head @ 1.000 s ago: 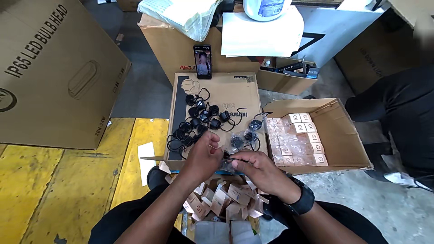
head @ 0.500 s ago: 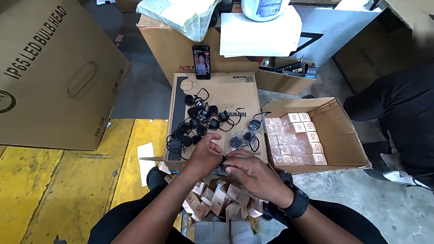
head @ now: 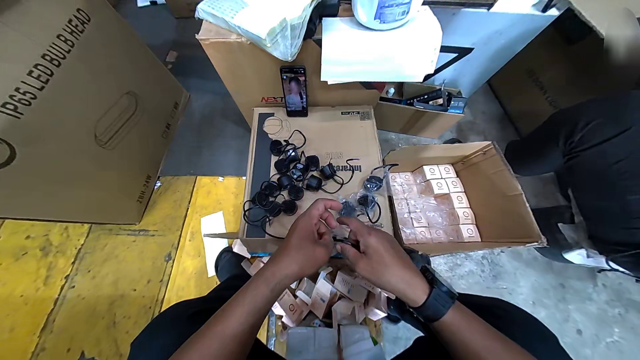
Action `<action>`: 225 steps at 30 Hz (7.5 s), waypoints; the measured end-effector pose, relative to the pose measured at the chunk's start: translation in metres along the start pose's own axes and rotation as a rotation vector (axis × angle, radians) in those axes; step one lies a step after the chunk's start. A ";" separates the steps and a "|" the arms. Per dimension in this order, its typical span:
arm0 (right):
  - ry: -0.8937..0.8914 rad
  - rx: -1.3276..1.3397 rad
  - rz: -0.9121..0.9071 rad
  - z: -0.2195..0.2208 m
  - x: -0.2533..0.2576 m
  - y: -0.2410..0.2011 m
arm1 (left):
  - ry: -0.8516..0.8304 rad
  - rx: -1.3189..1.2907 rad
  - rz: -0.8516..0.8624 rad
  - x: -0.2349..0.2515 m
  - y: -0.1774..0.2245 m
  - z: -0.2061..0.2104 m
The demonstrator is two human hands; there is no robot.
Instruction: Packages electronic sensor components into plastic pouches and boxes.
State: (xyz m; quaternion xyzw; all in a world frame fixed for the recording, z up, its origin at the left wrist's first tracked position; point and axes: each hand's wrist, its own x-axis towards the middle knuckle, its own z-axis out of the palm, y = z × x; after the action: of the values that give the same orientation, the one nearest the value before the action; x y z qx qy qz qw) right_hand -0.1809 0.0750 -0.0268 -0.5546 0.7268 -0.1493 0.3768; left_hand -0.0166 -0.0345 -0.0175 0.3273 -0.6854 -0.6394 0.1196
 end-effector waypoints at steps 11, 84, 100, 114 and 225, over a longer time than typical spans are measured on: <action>0.004 -0.077 -0.126 0.008 0.000 0.002 | -0.017 0.013 0.031 -0.004 0.000 0.007; 0.080 -0.211 0.765 -0.051 0.076 0.230 | -0.500 1.042 -0.237 -0.012 -0.002 0.007; 0.237 1.066 -0.045 -0.034 0.008 0.026 | 0.201 0.096 0.013 -0.006 0.006 -0.007; 0.347 0.715 -0.058 -0.025 0.010 0.017 | 0.313 0.244 0.063 0.000 0.001 0.002; -0.458 -0.535 0.211 -0.024 -0.015 -0.011 | 0.284 0.843 -0.086 0.011 -0.005 -0.011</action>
State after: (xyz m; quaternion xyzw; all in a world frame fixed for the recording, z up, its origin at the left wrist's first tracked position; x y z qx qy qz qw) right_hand -0.1888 0.0797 0.0022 -0.5744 0.6901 0.2140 0.3847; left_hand -0.0167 -0.0498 -0.0238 0.4601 -0.8487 -0.2574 0.0420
